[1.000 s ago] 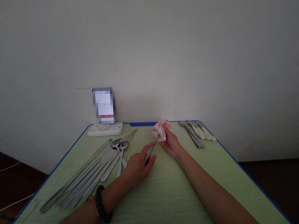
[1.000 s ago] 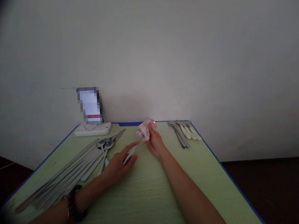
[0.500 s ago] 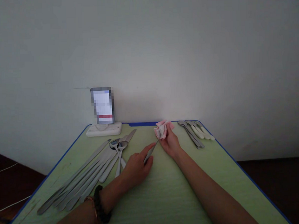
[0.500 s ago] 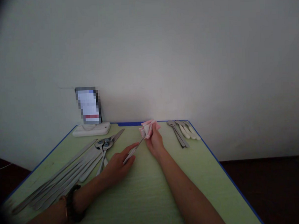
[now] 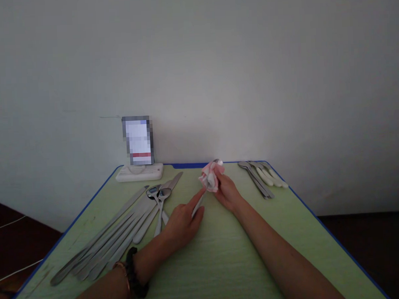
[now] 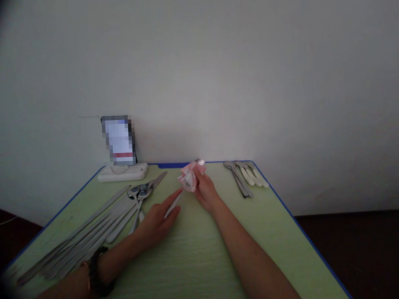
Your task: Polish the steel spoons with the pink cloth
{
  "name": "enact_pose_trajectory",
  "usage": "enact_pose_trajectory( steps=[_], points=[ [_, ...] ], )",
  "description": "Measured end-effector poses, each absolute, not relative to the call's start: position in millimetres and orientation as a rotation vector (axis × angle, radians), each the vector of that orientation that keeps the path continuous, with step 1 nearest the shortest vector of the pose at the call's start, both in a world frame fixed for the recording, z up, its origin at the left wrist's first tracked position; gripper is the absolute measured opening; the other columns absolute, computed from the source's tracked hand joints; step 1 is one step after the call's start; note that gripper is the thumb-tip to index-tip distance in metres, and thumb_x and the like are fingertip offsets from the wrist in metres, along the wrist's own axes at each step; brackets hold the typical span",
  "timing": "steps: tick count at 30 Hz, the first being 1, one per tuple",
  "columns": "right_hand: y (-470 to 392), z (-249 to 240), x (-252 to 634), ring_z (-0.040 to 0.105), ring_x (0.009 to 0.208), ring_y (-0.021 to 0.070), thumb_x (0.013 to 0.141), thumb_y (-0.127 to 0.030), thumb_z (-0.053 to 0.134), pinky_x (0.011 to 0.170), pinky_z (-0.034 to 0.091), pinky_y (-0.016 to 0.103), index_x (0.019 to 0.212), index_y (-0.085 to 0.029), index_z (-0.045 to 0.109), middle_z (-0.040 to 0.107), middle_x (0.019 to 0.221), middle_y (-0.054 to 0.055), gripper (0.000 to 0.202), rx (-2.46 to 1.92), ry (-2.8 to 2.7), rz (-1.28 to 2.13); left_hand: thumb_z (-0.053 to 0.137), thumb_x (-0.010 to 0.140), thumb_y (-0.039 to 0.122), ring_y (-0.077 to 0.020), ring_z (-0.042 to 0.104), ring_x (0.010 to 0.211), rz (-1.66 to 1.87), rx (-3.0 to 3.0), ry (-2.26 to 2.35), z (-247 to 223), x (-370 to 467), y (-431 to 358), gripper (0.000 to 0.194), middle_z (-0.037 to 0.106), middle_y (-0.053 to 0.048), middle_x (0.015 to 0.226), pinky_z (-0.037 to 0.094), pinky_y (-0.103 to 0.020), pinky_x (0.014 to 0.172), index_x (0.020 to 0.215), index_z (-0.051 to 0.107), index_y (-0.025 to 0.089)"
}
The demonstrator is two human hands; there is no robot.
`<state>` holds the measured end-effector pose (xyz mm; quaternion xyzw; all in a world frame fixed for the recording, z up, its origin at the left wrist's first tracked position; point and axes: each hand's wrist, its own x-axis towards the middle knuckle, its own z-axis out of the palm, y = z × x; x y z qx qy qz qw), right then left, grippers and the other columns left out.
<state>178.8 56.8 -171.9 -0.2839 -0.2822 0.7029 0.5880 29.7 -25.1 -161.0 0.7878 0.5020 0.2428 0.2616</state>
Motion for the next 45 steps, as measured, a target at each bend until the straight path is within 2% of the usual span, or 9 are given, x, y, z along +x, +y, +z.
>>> enact_pose_trajectory(
  steps=[4,12,18,26,45],
  points=[
    [64.6,-175.5,179.4,0.064,0.065,0.0098,0.086,-0.026,0.052,0.067,0.054,0.021,0.08,-0.017,0.063,0.07,0.073,0.0,0.016,-0.63,-0.432,1.533,0.034,0.087,0.029,-0.019,0.059,0.057,0.578,2.205,1.349,-160.4,29.9,-25.9,0.053,0.066,-0.005,0.069,0.042,-0.027,0.06,0.138,0.034,0.017],
    [62.5,-176.2,181.8,0.063,0.063,0.0103,0.082,-0.022,0.057,0.064,0.053,0.019,0.08,-0.013,0.065,0.07,0.073,0.003,0.012,-0.653,-0.567,1.617,0.037,0.084,0.026,-0.0172,0.057,0.054,0.545,2.239,1.379,-161.6,31.4,-28.0,0.057,0.065,-0.003,0.067,0.041,-0.027,0.06,0.14,0.029,0.016],
    [59.9,-176.6,182.4,0.063,0.062,0.0097,0.076,-0.022,0.063,0.063,0.051,0.019,0.082,-0.013,0.065,0.07,0.074,0.003,0.011,-0.642,-0.629,1.659,0.037,0.085,0.027,-0.0196,0.059,0.061,0.556,2.239,1.392,-165.1,30.5,-26.8,0.057,0.066,-0.004,0.072,0.042,-0.03,0.065,0.14,0.028,0.016],
    [59.2,-176.0,182.5,0.062,0.062,0.0089,0.075,-0.025,0.066,0.062,0.05,0.018,0.08,-0.013,0.065,0.069,0.073,0.002,0.013,-0.675,-0.648,1.662,0.037,0.085,0.026,-0.0186,0.055,0.056,0.533,2.218,1.41,-160.1,31.8,-28.5,0.056,0.058,0.001,0.059,0.039,-0.028,0.061,0.139,0.029,0.016],
    [58.6,-175.1,180.9,0.062,0.064,0.0099,0.076,-0.026,0.064,0.064,0.051,0.019,0.082,-0.014,0.065,0.069,0.074,0.002,0.013,-0.692,-0.643,1.665,0.036,0.086,0.027,-0.0174,0.053,0.055,0.564,2.229,1.378,-161.5,30.2,-27.7,0.055,0.057,0.001,0.06,0.037,-0.026,0.058,0.139,0.029,0.015]
  ],
)
